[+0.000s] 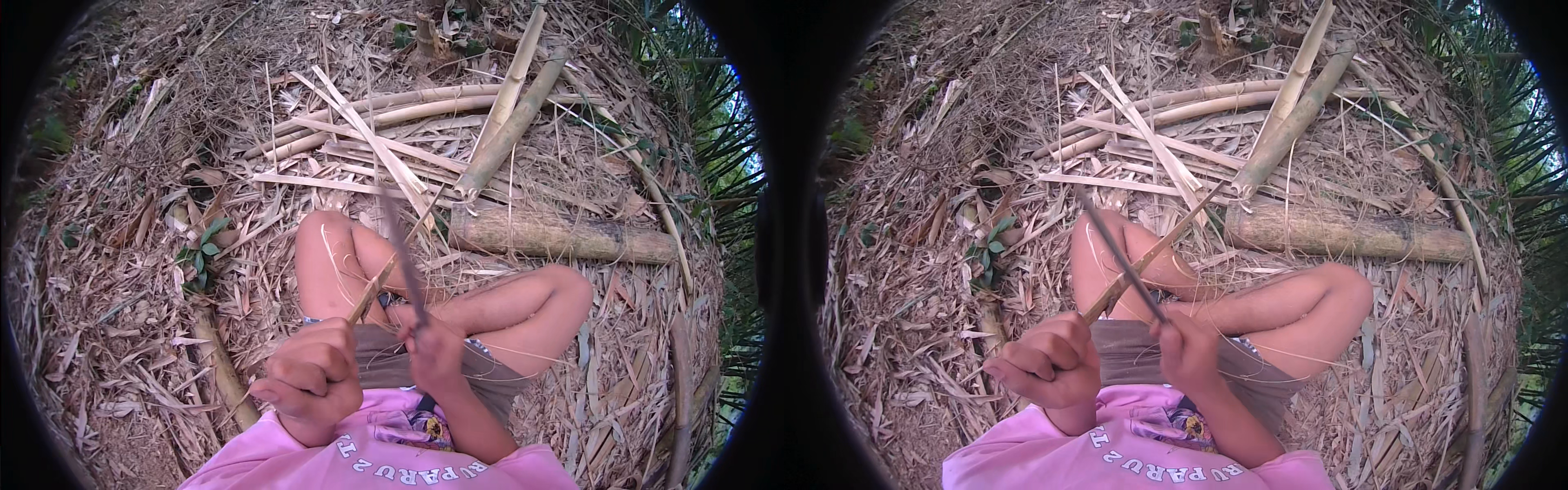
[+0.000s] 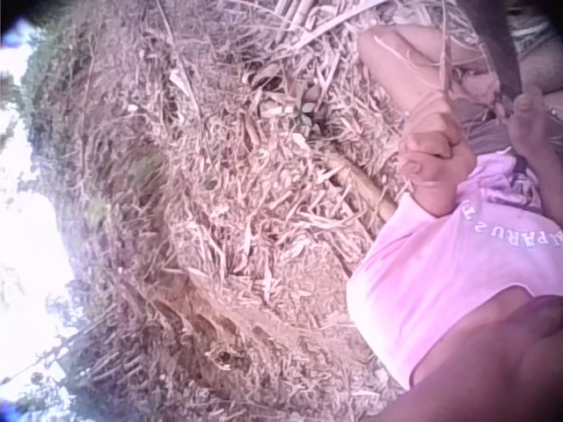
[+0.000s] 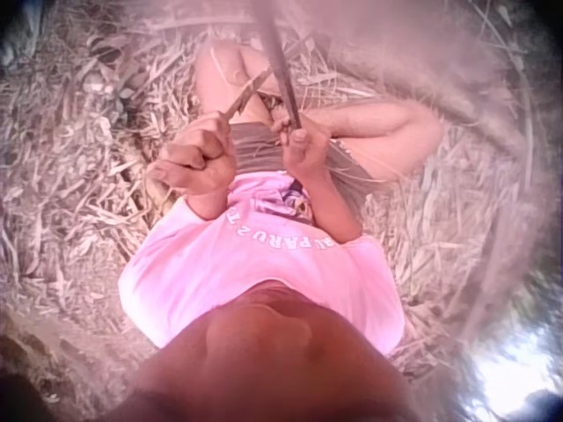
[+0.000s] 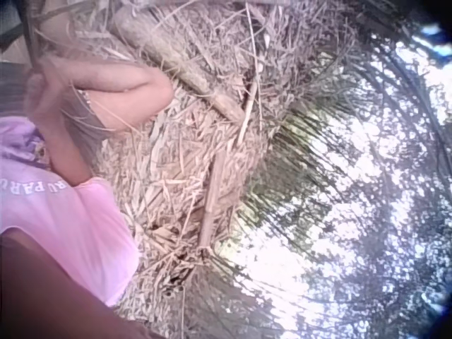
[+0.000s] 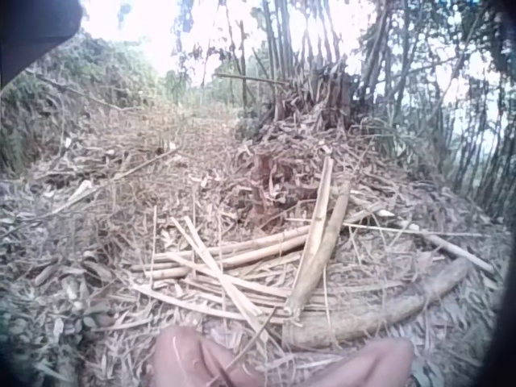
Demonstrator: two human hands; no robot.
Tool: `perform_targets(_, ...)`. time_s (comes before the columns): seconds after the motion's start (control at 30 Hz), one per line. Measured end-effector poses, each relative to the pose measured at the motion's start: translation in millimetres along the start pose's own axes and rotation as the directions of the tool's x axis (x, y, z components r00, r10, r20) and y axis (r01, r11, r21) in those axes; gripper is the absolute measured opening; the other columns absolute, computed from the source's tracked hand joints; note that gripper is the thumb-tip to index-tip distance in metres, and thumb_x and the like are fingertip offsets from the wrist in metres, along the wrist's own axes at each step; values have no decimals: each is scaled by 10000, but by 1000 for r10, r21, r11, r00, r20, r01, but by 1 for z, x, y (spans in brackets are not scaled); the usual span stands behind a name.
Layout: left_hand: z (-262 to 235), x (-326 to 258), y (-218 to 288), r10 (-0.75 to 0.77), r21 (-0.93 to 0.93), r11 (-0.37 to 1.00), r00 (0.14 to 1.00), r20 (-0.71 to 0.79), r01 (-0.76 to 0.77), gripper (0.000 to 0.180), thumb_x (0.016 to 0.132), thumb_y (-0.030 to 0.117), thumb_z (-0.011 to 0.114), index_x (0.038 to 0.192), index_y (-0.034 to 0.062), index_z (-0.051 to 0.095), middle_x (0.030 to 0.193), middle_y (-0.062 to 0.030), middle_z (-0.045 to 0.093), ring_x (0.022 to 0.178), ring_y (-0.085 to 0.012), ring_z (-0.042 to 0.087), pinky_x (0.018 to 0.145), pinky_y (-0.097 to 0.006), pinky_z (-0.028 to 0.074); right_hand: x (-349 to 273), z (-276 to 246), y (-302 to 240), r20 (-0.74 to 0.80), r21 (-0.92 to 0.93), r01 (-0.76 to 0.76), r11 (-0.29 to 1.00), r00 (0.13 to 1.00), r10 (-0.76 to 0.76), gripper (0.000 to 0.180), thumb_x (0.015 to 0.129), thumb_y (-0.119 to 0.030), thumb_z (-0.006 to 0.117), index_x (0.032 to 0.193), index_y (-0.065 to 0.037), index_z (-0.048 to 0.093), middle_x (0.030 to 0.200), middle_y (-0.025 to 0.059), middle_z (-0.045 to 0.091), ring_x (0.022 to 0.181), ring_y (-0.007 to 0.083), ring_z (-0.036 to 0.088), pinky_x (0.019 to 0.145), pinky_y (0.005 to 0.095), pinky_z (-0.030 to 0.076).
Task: The person shaves a piece of bamboo using a knife. They peel away long thin strips and smooth the surface of the bamboo stalk.
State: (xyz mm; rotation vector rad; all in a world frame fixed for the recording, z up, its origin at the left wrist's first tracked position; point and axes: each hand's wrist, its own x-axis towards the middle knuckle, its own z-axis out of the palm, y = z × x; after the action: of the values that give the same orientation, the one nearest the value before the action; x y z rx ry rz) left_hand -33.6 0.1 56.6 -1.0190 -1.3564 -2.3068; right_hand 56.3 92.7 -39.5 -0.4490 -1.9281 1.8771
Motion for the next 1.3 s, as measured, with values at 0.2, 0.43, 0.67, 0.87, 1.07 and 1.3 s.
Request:
perform_targets(0.2,-4,-6,-6,4,-52,999,999,-40,-6,532,1085,436,143,658,152,285,431,21,224,355,-100,138,365,-262,160,5,-5,-10,-14,-70,55,996,998,-56,494,1054,-366,419,799,8,615,633,102,565,544,202,564,549,339,440)
perform_targets(0.43,-7,-11,-31,6,13,1000,999,-37,-6,501,1092,408,221,655,168,260,444,33,181,366,-98,117,393,-286,151,1,-6,23,10,-164,-195,967,980,200,438,1048,-306,448,819,15,638,654,120,616,568,227,607,580,353,473)
perform_targets(0.67,1,-2,-26,-88,-100,993,961,-262,64,497,1090,395,246,667,138,289,458,2,227,367,-103,171,386,-294,181,0,-3,25,-15,-172,-48,984,999,46,454,1042,-337,450,821,2,655,666,135,636,593,292,639,574,367,479)
perform_targets(0.87,-2,-1,-36,-71,-8,997,877,-475,76,476,1087,398,307,670,175,251,464,53,132,376,-82,93,389,-263,144,3,4,4,-12,-190,20,982,1000,-22,461,1036,-354,469,858,18,676,672,175,640,645,340,665,620,420,504)
perform_targets(1.07,-7,20,-42,-98,-11,994,823,-560,111,482,1086,403,317,667,177,242,474,51,125,388,-90,88,392,-273,151,17,4,28,58,-245,-169,955,980,188,483,1029,-375,478,845,37,649,724,161,648,629,347,649,598,388,498)
perform_targets(1.3,-8,17,-48,-89,-4,994,801,-593,108,511,1081,407,342,649,158,230,462,39,136,376,-91,109,389,-277,159,19,9,26,61,-248,-40,968,997,57,607,1066,-437,361,832,35,661,575,67,570,574,133,585,555,272,445)
